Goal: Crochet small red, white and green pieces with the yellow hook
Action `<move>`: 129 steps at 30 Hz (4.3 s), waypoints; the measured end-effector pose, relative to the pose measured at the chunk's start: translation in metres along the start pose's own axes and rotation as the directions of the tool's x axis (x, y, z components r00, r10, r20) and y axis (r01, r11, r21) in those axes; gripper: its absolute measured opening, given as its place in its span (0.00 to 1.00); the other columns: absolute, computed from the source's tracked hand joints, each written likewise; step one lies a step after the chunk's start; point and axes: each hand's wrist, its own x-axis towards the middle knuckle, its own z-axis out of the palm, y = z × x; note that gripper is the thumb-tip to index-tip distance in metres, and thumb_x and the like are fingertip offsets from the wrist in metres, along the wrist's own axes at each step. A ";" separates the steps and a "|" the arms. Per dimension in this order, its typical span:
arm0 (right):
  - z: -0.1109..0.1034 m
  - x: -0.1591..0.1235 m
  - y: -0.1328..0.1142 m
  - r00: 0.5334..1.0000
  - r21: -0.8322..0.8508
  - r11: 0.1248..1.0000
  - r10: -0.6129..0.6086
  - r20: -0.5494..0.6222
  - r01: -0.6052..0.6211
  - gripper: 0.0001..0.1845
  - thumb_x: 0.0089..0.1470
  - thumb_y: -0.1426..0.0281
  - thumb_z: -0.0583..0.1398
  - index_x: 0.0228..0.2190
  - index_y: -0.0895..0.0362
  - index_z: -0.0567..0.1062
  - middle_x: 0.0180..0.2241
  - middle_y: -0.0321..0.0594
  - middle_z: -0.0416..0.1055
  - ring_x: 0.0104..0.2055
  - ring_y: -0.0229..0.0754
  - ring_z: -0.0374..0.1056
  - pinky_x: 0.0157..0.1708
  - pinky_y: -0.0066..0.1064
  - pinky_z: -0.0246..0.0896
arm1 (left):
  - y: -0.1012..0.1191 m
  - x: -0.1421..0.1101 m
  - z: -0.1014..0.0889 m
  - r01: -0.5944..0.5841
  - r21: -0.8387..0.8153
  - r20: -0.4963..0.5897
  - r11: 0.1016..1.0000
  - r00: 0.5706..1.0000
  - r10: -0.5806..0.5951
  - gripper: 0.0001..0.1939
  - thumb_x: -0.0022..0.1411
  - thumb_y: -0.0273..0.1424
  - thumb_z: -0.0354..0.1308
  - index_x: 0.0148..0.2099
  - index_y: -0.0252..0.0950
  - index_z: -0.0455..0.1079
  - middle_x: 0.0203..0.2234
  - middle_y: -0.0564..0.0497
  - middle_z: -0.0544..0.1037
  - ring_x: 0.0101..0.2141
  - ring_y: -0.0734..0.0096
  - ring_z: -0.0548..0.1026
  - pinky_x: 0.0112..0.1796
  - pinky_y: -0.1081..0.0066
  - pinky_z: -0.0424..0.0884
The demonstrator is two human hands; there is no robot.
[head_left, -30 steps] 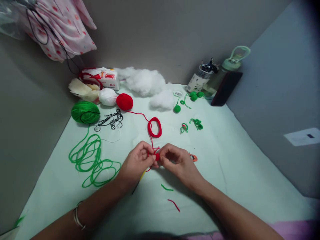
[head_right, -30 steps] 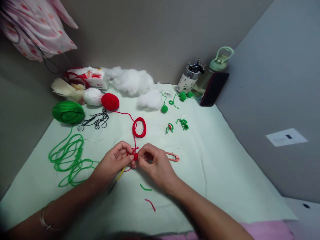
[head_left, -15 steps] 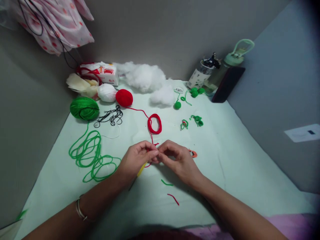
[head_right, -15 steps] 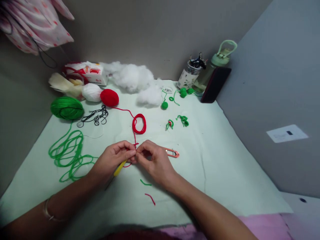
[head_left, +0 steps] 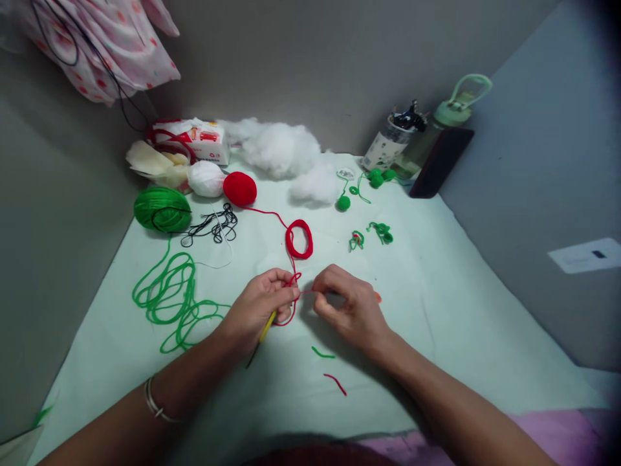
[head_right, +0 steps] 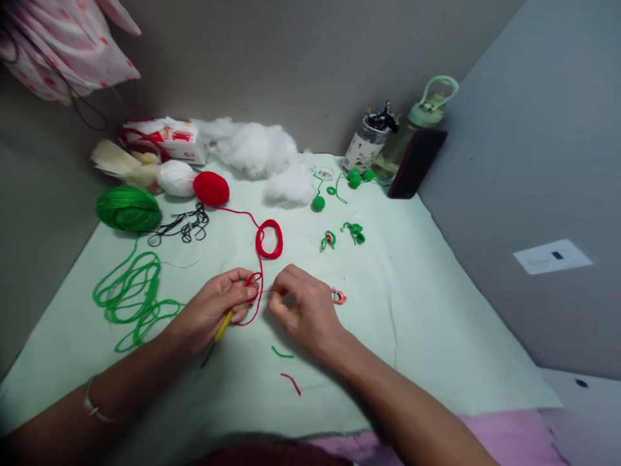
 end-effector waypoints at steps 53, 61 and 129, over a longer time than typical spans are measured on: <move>-0.027 0.006 0.001 0.954 0.143 0.973 0.139 0.266 -0.181 0.18 0.68 0.61 0.60 0.28 0.56 0.79 0.26 0.35 0.69 0.29 0.38 0.63 0.31 0.30 0.56 | 0.005 -0.008 0.003 -0.030 -0.193 -0.043 0.981 0.999 0.022 0.21 0.45 0.33 0.83 0.36 0.33 0.76 0.26 0.53 0.81 0.28 0.75 0.79 0.37 0.74 0.80; -0.037 0.006 0.027 0.986 -0.046 0.985 0.165 0.033 -0.163 0.15 0.67 0.57 0.60 0.38 0.55 0.80 0.31 0.40 0.78 0.30 0.43 0.72 0.30 0.33 0.67 | 0.006 -0.010 0.000 -0.017 -0.245 -0.065 0.969 0.998 0.001 0.14 0.54 0.25 0.77 0.38 0.33 0.75 0.27 0.53 0.80 0.28 0.76 0.79 0.37 0.75 0.80; -0.079 -0.130 -0.021 0.780 0.858 0.512 0.522 -0.344 0.036 0.12 0.43 0.62 0.77 0.28 0.54 0.83 0.22 0.36 0.72 0.21 0.34 0.64 0.20 0.27 0.60 | 0.155 -0.093 0.013 -0.519 0.733 0.134 0.440 0.744 0.654 0.16 0.43 0.21 0.78 0.37 0.35 0.83 0.29 0.53 0.81 0.41 0.58 0.80 0.39 0.73 0.72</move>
